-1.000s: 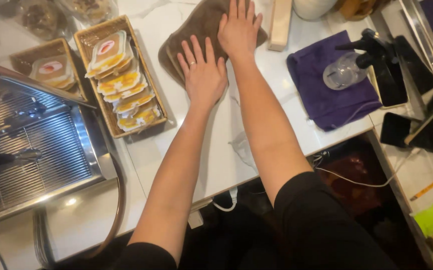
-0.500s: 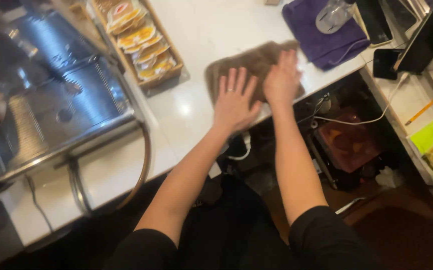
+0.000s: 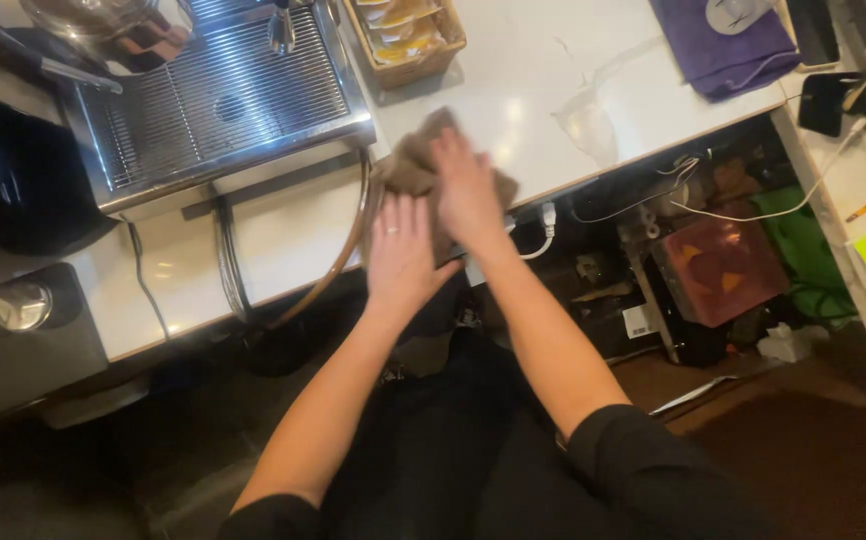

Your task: Clean the espresso machine and counter area using a spray bottle and cloth, then organize the station by moving decorative items.

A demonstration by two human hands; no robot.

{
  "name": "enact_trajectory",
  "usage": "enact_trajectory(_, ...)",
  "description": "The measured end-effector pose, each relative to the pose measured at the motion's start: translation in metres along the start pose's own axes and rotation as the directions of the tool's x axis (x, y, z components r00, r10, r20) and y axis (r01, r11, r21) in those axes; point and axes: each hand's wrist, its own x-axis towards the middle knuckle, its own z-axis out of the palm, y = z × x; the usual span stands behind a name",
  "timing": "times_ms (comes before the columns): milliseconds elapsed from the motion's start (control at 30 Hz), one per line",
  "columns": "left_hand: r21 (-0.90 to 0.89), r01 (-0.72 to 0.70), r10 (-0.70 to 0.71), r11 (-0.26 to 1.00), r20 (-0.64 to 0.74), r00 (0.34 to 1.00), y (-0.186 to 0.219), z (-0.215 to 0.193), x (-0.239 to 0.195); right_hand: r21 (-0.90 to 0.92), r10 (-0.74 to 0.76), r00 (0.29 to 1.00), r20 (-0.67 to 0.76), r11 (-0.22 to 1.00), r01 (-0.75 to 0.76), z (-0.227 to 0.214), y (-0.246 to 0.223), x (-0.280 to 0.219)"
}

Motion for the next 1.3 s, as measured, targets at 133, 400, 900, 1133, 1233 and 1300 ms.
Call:
enact_trajectory(133,0.062,0.008,0.001,0.998,-0.14,0.99,-0.007,0.014,-0.01,0.064,-0.159,0.976,0.146,0.986,0.151,-0.015,-0.007,-0.006)
enact_trajectory(400,-0.001,0.037,-0.036,0.999,-0.211,0.977,0.055,0.044,0.08,-0.011,-0.193,0.981,-0.015,0.981,0.193,-0.044,0.128,0.016)
enact_trajectory(900,0.084,0.029,0.021,0.996,-0.54,0.842,-0.045,-0.092,-0.066,0.488,-0.375,0.903,-0.209,0.761,0.428,-0.089,-0.074,-0.022)
enact_trajectory(1133,-0.023,-0.056,0.038,0.998,-0.473,0.88,-0.11,0.009,-0.121,-0.091,-0.356,0.934,-0.017,0.931,0.353,0.01,-0.084,-0.08)
enact_trajectory(1233,-0.435,-0.118,-0.063,0.893,-0.382,0.922,-0.151,-0.031,-0.149,0.065,-0.301,0.947,0.116,0.953,0.295,-0.025,-0.109,-0.081)
enact_trajectory(1300,-0.69,-0.113,-0.101,0.715,-0.262,0.96,-0.172,-0.071,-0.164,0.176,-0.257,0.958,0.124,0.956,0.234,-0.06,-0.15,-0.08)
